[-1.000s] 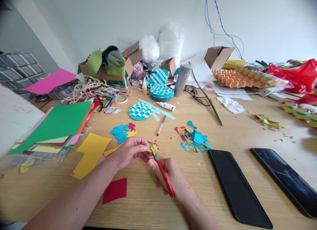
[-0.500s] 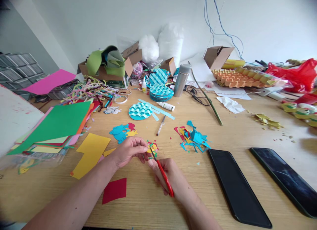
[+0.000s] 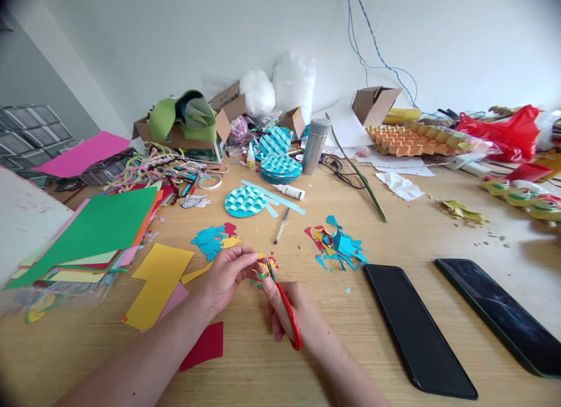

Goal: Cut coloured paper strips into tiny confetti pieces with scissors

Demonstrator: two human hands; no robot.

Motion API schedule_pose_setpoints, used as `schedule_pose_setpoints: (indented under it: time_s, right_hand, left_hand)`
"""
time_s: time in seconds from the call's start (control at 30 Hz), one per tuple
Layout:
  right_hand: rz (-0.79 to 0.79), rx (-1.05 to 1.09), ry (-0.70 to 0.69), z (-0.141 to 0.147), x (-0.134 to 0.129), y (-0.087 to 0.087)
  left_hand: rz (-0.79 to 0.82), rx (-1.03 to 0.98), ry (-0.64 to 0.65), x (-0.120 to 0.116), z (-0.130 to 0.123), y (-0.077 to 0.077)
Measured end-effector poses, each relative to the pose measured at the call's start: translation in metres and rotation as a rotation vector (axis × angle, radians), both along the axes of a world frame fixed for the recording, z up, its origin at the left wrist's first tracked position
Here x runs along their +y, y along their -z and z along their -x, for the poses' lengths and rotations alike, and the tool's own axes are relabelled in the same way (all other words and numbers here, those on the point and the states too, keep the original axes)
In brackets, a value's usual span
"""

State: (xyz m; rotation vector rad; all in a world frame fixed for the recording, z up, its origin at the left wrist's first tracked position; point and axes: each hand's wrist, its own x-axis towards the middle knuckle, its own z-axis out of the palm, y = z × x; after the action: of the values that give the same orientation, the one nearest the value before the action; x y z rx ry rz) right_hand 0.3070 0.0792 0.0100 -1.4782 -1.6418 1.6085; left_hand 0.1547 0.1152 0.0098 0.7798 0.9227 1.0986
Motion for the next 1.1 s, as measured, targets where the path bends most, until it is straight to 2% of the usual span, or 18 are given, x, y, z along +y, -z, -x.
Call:
schedule_pose_setpoints:
  time_s: [0.33,0.73,1.1]
  right_hand:
    - [0.030,0.032,0.091,0.012,-0.002,-0.002]
    - [0.036,0.045,0.110,0.015,0.000,-0.001]
    - [0.035,0.052,0.124,0.016,0.001,0.006]
  left_hand:
    - [0.071,-0.056,-0.123,-0.013,-0.015,-0.003]
    - [0.096,-0.075,-0.286,-0.021,-0.029,0.002]
    - [0.044,-0.120,-0.282,-0.025,-0.034,0.005]
